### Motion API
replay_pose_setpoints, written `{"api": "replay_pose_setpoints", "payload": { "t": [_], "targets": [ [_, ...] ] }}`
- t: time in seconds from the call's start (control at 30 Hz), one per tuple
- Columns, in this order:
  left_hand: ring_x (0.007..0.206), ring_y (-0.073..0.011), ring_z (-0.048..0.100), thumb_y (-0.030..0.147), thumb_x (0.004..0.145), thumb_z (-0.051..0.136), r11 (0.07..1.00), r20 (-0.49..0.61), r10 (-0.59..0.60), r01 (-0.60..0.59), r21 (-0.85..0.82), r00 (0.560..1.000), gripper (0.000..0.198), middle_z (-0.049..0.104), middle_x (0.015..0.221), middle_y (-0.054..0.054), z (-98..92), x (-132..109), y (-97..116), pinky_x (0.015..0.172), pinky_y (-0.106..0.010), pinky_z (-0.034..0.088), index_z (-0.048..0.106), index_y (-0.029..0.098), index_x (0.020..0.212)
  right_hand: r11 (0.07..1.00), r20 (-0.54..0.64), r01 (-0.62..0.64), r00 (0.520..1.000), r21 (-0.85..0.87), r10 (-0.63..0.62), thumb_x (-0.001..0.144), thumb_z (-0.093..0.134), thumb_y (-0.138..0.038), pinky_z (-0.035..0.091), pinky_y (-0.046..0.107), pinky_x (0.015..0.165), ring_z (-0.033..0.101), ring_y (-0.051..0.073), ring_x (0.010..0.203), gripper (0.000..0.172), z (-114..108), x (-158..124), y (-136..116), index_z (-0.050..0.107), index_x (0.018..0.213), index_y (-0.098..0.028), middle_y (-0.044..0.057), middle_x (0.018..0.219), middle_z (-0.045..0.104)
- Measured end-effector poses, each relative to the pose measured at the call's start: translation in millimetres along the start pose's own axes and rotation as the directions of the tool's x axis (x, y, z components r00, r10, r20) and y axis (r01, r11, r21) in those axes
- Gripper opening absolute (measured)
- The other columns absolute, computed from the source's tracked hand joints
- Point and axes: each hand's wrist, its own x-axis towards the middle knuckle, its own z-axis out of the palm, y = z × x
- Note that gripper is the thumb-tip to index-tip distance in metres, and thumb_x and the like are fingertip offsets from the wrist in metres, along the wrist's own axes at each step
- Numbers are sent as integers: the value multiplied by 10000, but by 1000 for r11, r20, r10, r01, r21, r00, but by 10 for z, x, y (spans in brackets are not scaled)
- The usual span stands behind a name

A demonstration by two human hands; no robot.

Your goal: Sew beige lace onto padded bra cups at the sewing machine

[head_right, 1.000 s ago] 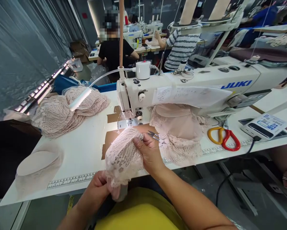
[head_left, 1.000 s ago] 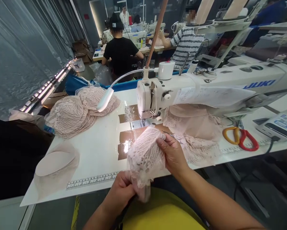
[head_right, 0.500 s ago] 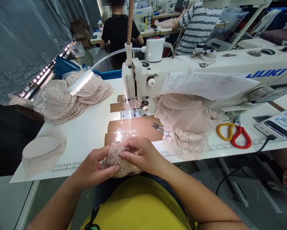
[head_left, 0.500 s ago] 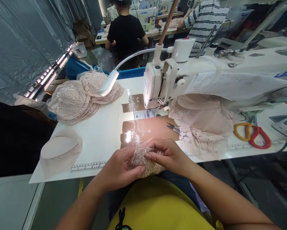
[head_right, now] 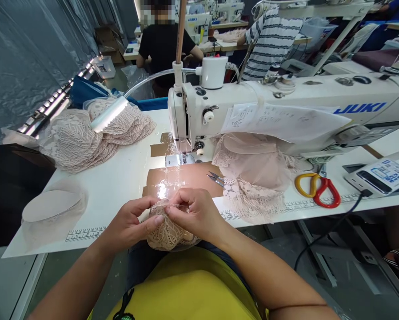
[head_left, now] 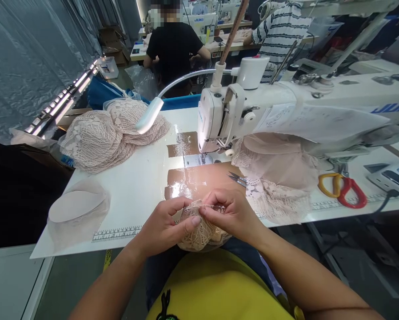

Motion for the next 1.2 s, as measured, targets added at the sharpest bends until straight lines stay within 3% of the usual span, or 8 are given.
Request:
{"api": "replay_pose_setpoints", "payload": {
  "t": [0.17,0.3,0.37,0.57,0.73,1.0,1.13,1.2],
  "targets": [
    [742,-145,531,353,910,534,998,-24,-41,40,-55,999,238,602,808,-36,18,45,-20,666,-248,429,625,137,869,999,-3,-34,999,2,34,766,638,-293,392,236,512,544,130,568,209,-9,8,6,580,608,-169,20,622,628],
    [756,-153,528,352,919,514,998,-17,-36,36,-50,999,244,590,806,-42,23,71,-24,682,-260,424,611,134,867,997,22,-70,997,45,69,773,674,-357,392,225,512,525,116,566,201,-45,32,30,665,816,-161,2,645,622],
    [732,-137,503,350,919,515,998,-3,-33,32,-53,999,238,571,795,-32,22,82,-29,668,-250,410,596,136,856,996,67,-66,996,59,62,788,660,-354,380,220,510,510,112,569,196,-69,41,31,679,820,-162,-2,642,615],
    [615,-83,409,376,831,648,916,144,-73,123,-381,987,256,457,716,27,9,136,-59,562,-202,355,512,160,843,988,104,-31,995,151,16,772,662,-296,377,223,542,501,107,586,158,-127,49,-6,650,685,-164,-10,638,600],
    [647,-104,482,339,814,675,888,186,-45,125,-443,981,217,536,737,-4,29,176,-53,602,-225,395,618,140,881,945,167,-59,986,322,5,766,675,-286,390,220,564,488,98,594,149,-160,65,5,630,687,-169,-18,659,576],
    [612,-99,439,310,858,618,961,15,32,-27,-276,999,223,519,675,-7,96,245,-32,569,-231,359,633,128,731,876,212,-146,976,459,52,750,696,-325,347,208,528,434,84,576,193,-185,98,88,612,691,-162,-30,640,526],
    [565,-91,420,385,806,659,906,-80,-105,62,-419,991,285,484,629,14,214,272,-116,533,-226,352,581,137,689,781,299,-258,949,569,95,743,704,-364,314,201,505,392,69,544,244,-145,160,163,587,688,-157,-47,611,484],
    [553,-94,449,396,780,667,859,-152,-216,113,-500,964,294,509,626,16,166,267,-124,525,-226,379,552,147,676,760,312,-296,941,579,129,744,709,-377,343,206,530,421,71,558,250,-170,190,202,593,723,-156,-44,630,496]
  ]
}}
